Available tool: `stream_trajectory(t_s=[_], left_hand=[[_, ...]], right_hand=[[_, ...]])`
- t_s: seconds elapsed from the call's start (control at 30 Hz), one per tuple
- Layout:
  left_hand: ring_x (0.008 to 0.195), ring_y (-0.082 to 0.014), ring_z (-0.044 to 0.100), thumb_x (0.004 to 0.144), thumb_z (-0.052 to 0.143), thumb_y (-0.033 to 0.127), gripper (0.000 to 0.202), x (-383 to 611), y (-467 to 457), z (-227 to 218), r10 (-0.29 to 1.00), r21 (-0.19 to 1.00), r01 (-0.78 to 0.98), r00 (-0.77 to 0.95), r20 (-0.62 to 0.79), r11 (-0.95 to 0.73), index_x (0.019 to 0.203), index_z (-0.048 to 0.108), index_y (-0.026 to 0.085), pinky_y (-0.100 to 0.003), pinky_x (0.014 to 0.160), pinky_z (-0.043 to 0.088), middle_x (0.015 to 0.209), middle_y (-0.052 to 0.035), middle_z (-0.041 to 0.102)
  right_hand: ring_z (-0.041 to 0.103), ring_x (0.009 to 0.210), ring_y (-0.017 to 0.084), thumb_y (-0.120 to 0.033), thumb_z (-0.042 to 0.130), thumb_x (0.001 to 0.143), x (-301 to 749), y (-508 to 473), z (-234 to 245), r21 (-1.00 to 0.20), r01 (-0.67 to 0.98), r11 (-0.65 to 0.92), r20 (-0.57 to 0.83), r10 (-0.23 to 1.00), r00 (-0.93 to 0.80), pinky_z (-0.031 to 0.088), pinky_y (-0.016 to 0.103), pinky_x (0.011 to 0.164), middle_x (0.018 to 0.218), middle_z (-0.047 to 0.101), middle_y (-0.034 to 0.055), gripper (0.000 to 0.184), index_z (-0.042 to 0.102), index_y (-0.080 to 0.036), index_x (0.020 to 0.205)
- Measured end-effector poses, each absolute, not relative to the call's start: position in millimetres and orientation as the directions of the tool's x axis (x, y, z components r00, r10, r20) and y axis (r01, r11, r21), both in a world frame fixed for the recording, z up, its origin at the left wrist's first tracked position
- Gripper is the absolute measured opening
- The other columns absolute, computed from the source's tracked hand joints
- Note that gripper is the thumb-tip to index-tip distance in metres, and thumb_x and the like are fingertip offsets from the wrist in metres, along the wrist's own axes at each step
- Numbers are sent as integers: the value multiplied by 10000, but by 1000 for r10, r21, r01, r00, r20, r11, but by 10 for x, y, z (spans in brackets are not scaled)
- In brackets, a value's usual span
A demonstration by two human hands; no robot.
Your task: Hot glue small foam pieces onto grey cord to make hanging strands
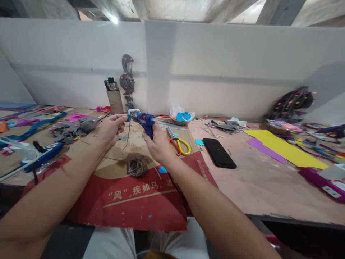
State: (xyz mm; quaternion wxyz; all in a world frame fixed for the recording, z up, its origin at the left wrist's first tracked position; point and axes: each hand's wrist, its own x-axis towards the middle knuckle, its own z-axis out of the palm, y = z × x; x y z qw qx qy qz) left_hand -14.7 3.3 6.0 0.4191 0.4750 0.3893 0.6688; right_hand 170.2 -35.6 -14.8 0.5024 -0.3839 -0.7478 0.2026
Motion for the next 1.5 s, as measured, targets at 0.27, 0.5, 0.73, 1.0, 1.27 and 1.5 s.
stream_trajectory(t_s=[0.27, 0.5, 0.73, 1.0, 1.27, 1.5], left_hand=[[426, -38, 338, 597, 744, 239, 169, -157, 53, 43, 930, 916, -190, -184, 319, -352, 678, 639, 134, -170, 371, 167, 541, 19, 491], [428, -41, 338, 590, 742, 240, 169, -148, 43, 60, 927, 915, -193, -201, 316, -353, 664, 627, 140, -172, 372, 172, 535, 27, 472], [432, -43, 340, 591, 745, 255, 179, -163, 63, 40, 922, 912, -181, -199, 333, -368, 677, 633, 144, -174, 374, 169, 530, 33, 455], [442, -43, 336, 566, 750, 274, 222, -143, 32, 59, 922, 921, -152, -208, 326, -360, 691, 621, 143, -173, 387, 183, 537, 44, 459], [433, -45, 327, 584, 727, 279, 207, -158, 45, 55, 919, 918, -147, -207, 336, -369, 699, 614, 149, -182, 390, 167, 516, 54, 433], [438, -44, 327, 594, 731, 273, 206, -151, 42, 50, 923, 920, -137, -184, 339, -366, 706, 617, 143, -176, 389, 180, 525, 51, 431]], right_hand=[[577, 860, 197, -299, 484, 841, 1689, -358, -162, -689, 382, 616, 590, 783, -199, 457, 364, 837, 989, 628, 68, 282, 517, -202, 1105], [574, 937, 214, -310, 477, 846, 1692, -363, -150, -686, 397, 610, 585, 787, -198, 455, 377, 863, 1031, 620, 83, 311, 518, -204, 1136], [568, 965, 222, -306, 489, 839, 1678, -377, -152, -690, 366, 625, 600, 776, -195, 451, 391, 878, 1020, 625, 90, 308, 525, -192, 1123], [570, 873, 212, -280, 501, 834, 1674, -357, -166, -667, 342, 662, 648, 742, -171, 460, 396, 849, 989, 623, 78, 234, 544, -196, 1048], [576, 886, 216, -278, 509, 829, 1668, -354, -180, -659, 334, 673, 659, 732, -174, 464, 396, 846, 976, 628, 75, 228, 543, -205, 1042], [581, 906, 207, -264, 504, 830, 1665, -364, -163, -657, 325, 680, 665, 726, -174, 463, 388, 855, 1010, 632, 73, 186, 534, -203, 1003]])
